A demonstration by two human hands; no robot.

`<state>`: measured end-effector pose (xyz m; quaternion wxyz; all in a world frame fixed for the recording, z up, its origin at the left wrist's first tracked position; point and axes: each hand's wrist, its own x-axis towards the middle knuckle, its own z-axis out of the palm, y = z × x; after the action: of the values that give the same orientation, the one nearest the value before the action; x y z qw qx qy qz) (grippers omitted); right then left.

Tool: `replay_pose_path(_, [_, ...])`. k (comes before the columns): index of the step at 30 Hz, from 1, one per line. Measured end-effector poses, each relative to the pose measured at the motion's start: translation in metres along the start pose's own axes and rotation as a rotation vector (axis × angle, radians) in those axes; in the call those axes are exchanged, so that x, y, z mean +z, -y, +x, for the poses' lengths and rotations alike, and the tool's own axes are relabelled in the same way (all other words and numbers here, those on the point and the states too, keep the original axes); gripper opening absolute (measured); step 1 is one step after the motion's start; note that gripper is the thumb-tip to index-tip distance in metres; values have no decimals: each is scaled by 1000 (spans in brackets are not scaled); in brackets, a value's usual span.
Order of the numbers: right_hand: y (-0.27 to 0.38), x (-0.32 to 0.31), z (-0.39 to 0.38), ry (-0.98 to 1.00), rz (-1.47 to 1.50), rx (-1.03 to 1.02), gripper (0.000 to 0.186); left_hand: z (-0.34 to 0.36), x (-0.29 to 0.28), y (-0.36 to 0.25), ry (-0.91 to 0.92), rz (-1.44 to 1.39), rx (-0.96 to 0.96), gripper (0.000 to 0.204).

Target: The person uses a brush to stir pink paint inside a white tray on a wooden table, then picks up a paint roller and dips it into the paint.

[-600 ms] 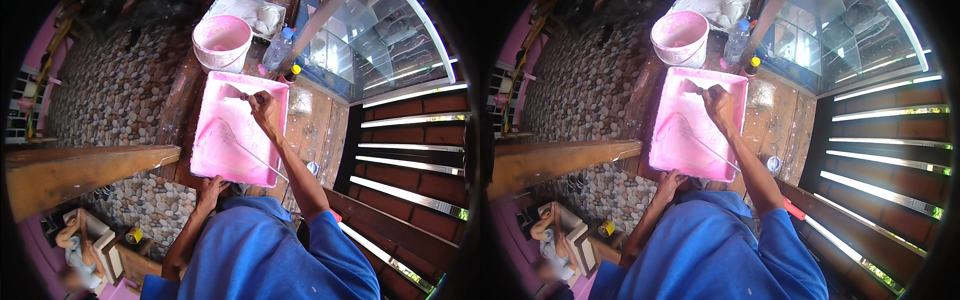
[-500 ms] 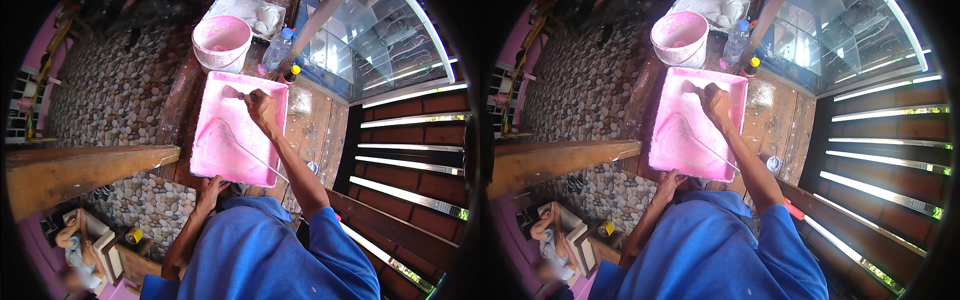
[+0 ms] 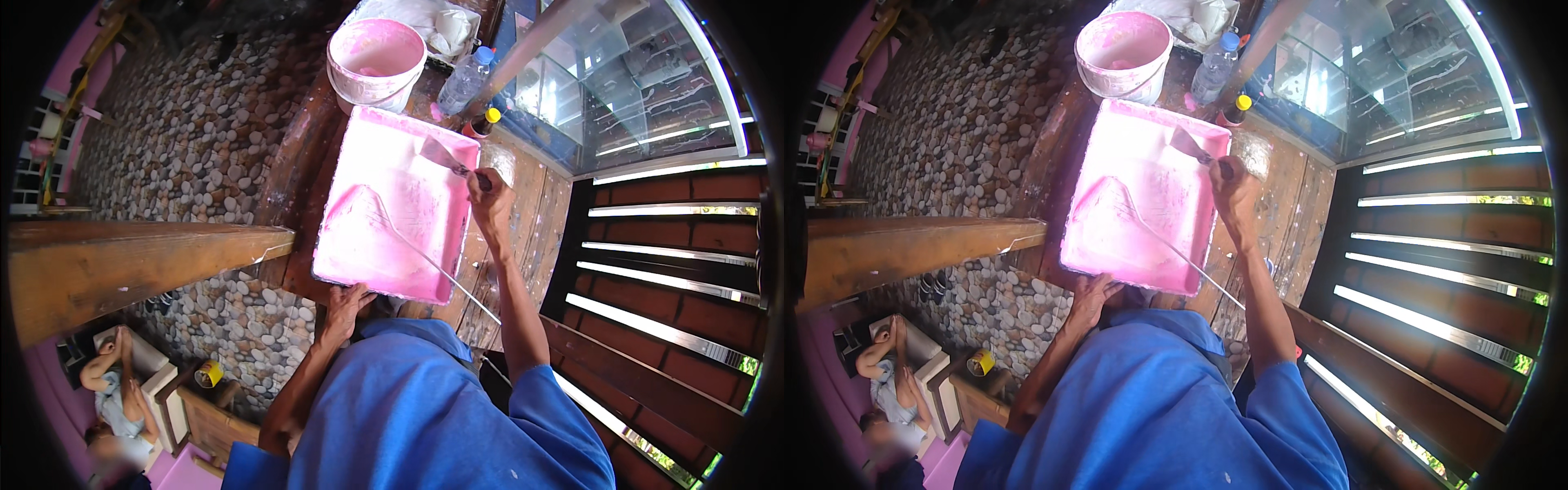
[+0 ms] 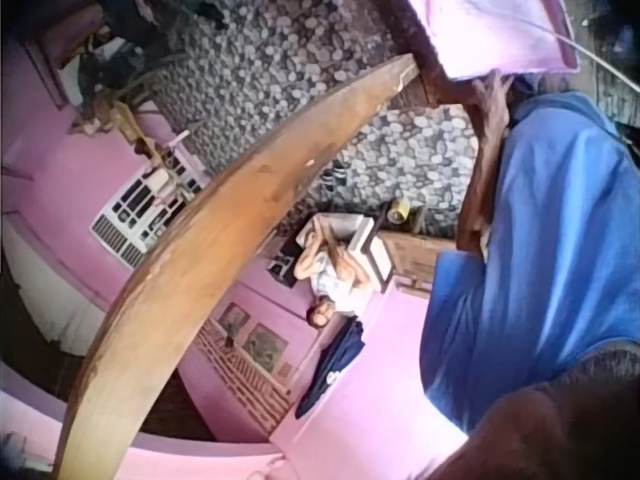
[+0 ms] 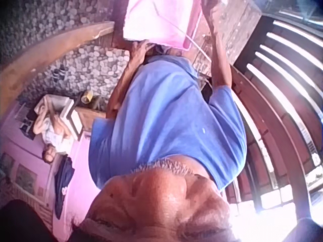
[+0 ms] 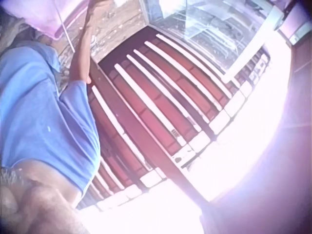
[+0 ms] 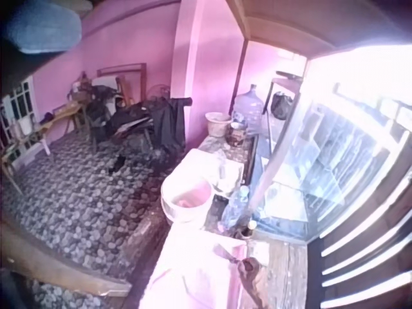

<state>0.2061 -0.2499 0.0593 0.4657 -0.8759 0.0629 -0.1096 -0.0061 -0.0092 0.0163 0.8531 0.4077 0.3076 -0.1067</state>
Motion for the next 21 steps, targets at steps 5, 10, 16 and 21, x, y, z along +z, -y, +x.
replay_pose_path(5, [0,-26,-13,-46,-153,-109,14,5,-20,11,-25,-13,2,14])
replay_pose_path(10, [-2,-30,-21,-25,-258,-232,14,-2,-19,13,-76,-49,-19,15])
replay_pose_path(16, [-11,-25,-40,15,-223,-91,13,-22,-15,0,-84,11,-15,22])
replay_pose_path(21, [-15,-22,-52,-37,-158,-151,17,-31,-24,2,-186,103,-73,30])
